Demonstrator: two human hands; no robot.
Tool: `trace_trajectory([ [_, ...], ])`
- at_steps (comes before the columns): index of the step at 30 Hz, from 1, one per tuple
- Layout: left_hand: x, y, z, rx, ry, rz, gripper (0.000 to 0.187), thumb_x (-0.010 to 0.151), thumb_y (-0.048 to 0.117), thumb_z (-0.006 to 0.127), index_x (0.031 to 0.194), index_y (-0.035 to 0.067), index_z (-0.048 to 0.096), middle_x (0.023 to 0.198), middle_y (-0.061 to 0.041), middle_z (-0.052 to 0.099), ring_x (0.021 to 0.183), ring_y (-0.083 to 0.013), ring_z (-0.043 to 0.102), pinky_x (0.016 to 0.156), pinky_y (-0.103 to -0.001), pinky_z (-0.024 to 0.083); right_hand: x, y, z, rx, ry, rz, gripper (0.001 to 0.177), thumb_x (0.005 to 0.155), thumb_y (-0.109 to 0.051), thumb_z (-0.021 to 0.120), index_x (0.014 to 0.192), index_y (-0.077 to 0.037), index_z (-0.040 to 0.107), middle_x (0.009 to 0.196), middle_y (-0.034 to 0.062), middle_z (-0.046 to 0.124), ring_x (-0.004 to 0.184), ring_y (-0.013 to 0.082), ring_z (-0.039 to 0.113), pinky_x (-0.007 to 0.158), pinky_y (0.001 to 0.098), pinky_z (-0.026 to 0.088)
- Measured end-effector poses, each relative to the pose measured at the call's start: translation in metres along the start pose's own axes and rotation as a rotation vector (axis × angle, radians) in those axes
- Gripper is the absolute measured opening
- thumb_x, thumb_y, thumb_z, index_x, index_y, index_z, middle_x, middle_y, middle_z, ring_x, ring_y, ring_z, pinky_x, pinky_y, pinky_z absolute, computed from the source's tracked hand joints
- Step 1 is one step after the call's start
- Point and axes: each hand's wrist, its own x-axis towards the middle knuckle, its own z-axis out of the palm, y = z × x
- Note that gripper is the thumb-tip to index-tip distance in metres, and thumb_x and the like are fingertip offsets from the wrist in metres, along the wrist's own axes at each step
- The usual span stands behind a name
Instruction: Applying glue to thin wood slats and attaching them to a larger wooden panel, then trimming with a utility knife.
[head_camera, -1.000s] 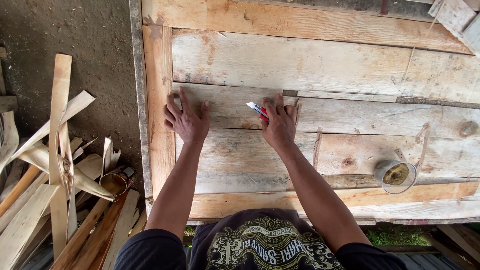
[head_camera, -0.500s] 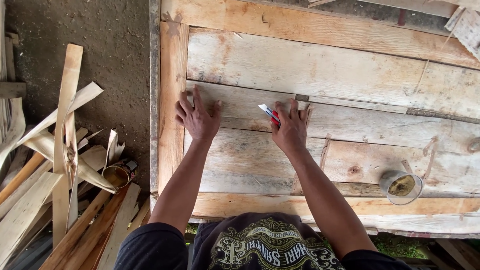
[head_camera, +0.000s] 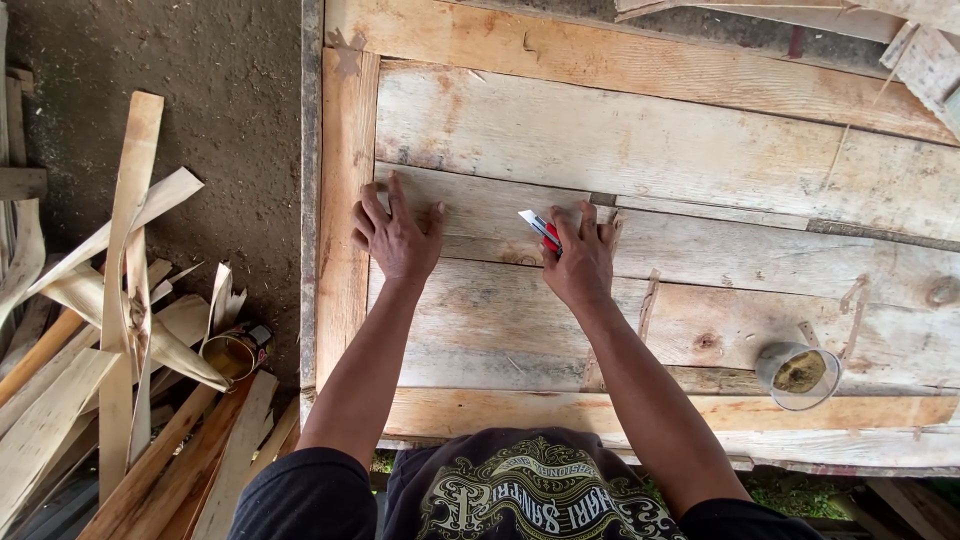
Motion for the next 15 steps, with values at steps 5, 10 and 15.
trace_trajectory([
  [5, 0.002, 0.002, -0.002, 0.009, -0.026, 0.005, 0.096, 0.075, 0.067, 0.076, 0.152, 0.019, 0.045, 0.145, -0.011, 0.035, 0.130, -0.0387, 0.035, 0.095, -0.051, 0.032, 0.003, -0.002, -0.009, -0.010, 0.031, -0.034, 0.066, 0.076, -0.034, 0.089, 0.135, -0.020, 0.064, 0.135, 0.0249, 0.057, 0.109, 0.0337, 0.060, 0.092, 0.0415, 0.039],
  [10, 0.003, 0.013, -0.014, -0.015, -0.114, -0.025, 0.106, 0.071, 0.066, 0.080, 0.155, 0.016, 0.039, 0.149, -0.013, 0.030, 0.132, -0.0402, 0.031, 0.101, -0.055, 0.027, -0.001, 0.004, -0.001, 0.011, 0.034, -0.010, 0.066, 0.077, -0.033, 0.089, 0.136, -0.021, 0.062, 0.137, 0.0247, 0.057, 0.121, 0.0320, 0.059, 0.094, 0.0421, 0.038],
  [15, 0.003, 0.015, -0.010, 0.009, -0.163, -0.060, 0.105, 0.074, 0.064, 0.081, 0.156, 0.017, 0.037, 0.150, -0.012, 0.027, 0.135, -0.0407, 0.027, 0.103, -0.057, 0.025, -0.001, 0.007, 0.005, 0.029, -0.018, 0.051, 0.063, 0.078, -0.034, 0.088, 0.135, -0.022, 0.063, 0.143, 0.0236, 0.053, 0.124, 0.0308, 0.058, 0.100, 0.0434, 0.038],
])
